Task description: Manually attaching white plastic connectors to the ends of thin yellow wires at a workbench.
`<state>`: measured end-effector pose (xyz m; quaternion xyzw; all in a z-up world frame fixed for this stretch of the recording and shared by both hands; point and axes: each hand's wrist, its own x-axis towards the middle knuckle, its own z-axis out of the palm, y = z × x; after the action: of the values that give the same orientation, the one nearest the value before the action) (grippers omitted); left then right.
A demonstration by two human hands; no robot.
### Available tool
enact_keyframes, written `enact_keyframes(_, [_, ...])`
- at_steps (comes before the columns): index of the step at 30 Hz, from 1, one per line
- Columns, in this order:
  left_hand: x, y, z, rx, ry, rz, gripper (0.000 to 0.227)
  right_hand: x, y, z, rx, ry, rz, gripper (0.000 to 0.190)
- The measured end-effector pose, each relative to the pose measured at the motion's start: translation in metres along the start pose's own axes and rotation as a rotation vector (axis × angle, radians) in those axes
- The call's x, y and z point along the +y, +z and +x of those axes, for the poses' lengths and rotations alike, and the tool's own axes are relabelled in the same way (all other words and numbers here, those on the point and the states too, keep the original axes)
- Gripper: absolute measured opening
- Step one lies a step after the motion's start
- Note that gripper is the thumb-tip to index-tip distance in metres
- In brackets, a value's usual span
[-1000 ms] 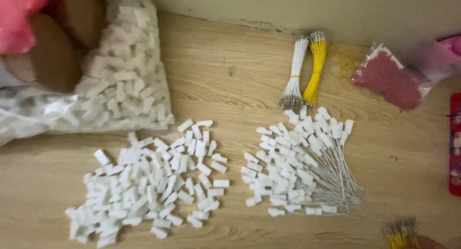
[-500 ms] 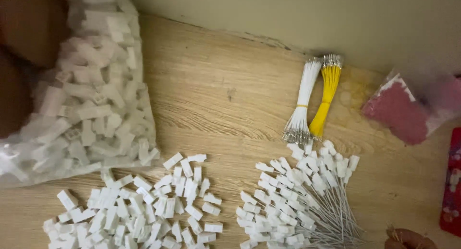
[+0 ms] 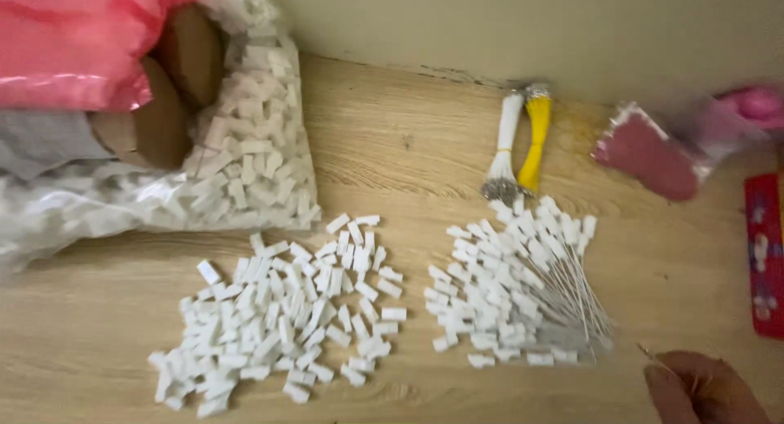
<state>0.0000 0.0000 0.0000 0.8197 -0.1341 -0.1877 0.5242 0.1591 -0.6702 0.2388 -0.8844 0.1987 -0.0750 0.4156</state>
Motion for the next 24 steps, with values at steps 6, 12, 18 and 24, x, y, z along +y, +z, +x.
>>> enact_keyframes(6, [0.005, -0.076, 0.033, -0.038, 0.087, 0.189, 0.011, -0.045, 0.053, -0.116, 0.162, -0.074, 0.124, 0.011])
enact_keyframes(12, [0.331, -0.122, 0.021, -0.036, 0.183, 0.318, 0.012, -0.038, 0.027, -0.177, 0.285, -0.082, 0.162, 0.012])
enact_keyframes(18, [0.403, -0.076, -0.036, 0.01, 0.219, 0.41, 0.013, -0.026, 0.006, -0.207, 0.252, -0.108, 0.293, 0.014])
enact_keyframes(24, [0.417, -0.04, -0.034, 0.047, 0.25, 0.461, 0.014, -0.061, 0.002, -0.207, 0.044, -0.14, 0.382, 0.026])
